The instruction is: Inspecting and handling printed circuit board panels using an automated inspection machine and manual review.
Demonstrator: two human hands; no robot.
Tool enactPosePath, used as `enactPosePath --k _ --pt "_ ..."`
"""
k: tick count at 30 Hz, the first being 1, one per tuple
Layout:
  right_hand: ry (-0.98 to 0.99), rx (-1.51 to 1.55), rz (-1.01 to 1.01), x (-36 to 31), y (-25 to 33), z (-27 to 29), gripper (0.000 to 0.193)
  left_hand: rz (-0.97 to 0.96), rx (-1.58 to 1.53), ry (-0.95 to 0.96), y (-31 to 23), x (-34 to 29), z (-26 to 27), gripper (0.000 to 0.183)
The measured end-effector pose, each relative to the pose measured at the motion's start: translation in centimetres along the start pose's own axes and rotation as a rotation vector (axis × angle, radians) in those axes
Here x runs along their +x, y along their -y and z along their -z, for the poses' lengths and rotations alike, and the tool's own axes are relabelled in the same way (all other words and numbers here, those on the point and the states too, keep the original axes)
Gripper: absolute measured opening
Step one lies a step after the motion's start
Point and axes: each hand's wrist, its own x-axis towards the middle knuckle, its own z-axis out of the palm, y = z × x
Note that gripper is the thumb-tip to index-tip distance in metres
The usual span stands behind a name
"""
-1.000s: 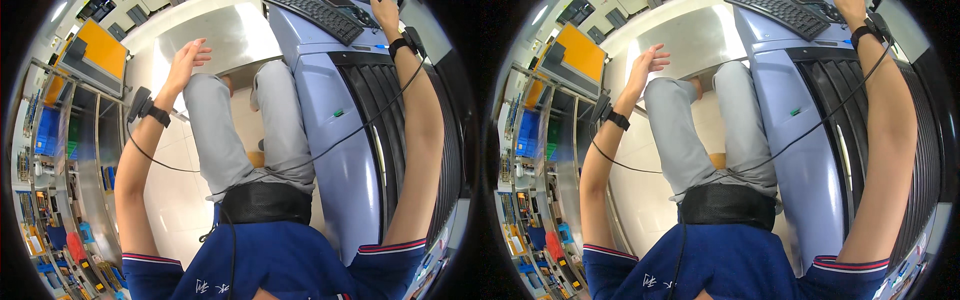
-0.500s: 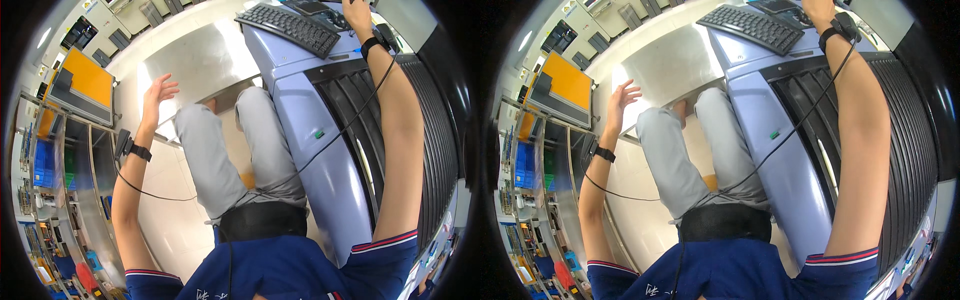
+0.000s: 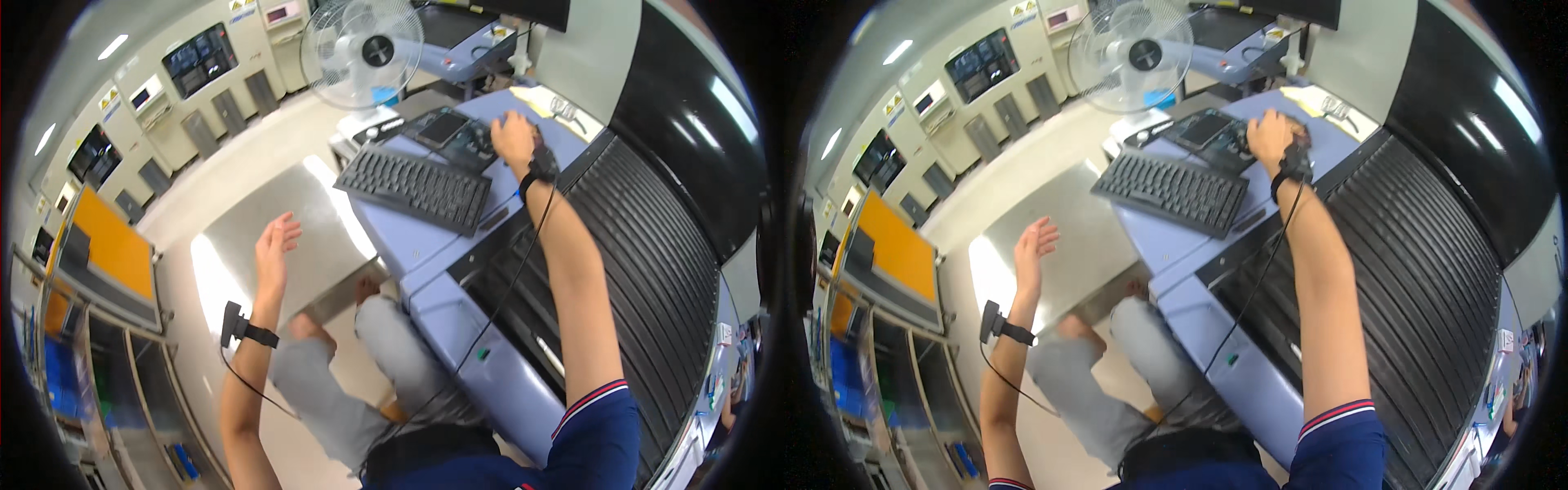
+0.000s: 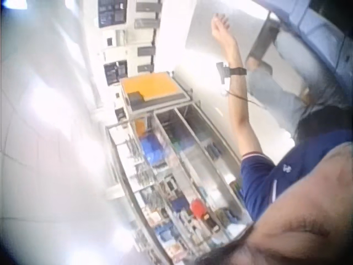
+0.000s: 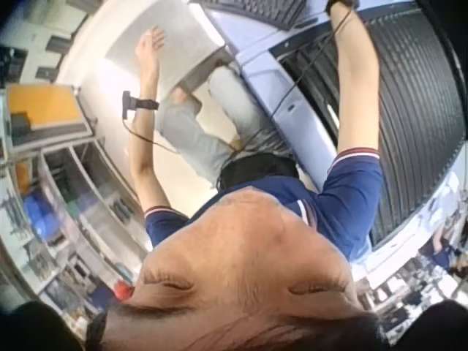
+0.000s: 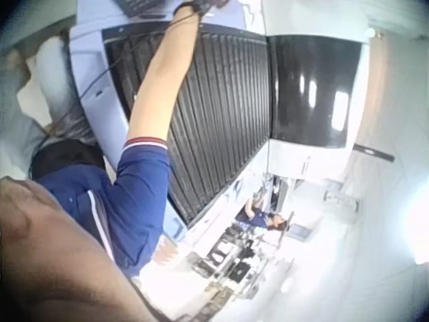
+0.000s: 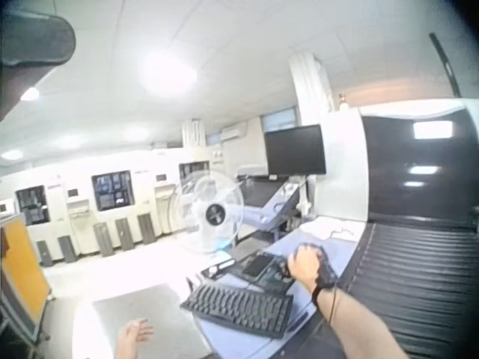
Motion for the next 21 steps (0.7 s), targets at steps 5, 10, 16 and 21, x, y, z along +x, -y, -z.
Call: enactPosePath --k 5,10,16,21 --pt "0.194 0.072 -0.064 -1.4 1.0 -2.5 0.050 -0.175 0.171 -0.063 4.6 7.7 -6.1 0.058" --pt "0.185 0.072 0.035 -1.6 2.3 -5.3 0.056 -0.198 -0.066 0.046 10.6 10.5 -9.3 0.056" --pt "0.133 0.095 0.078 -1.2 1.1 -5.8 0.049 -0.219 -0.153 0.167 7.4 10.9 -10.2 0.047" --pt "0.096 0.096 0.069 -1.6 0.8 -6.5 0.045 -0.235 -0.156 0.151 7.4 10.6 -11.2 0.047"
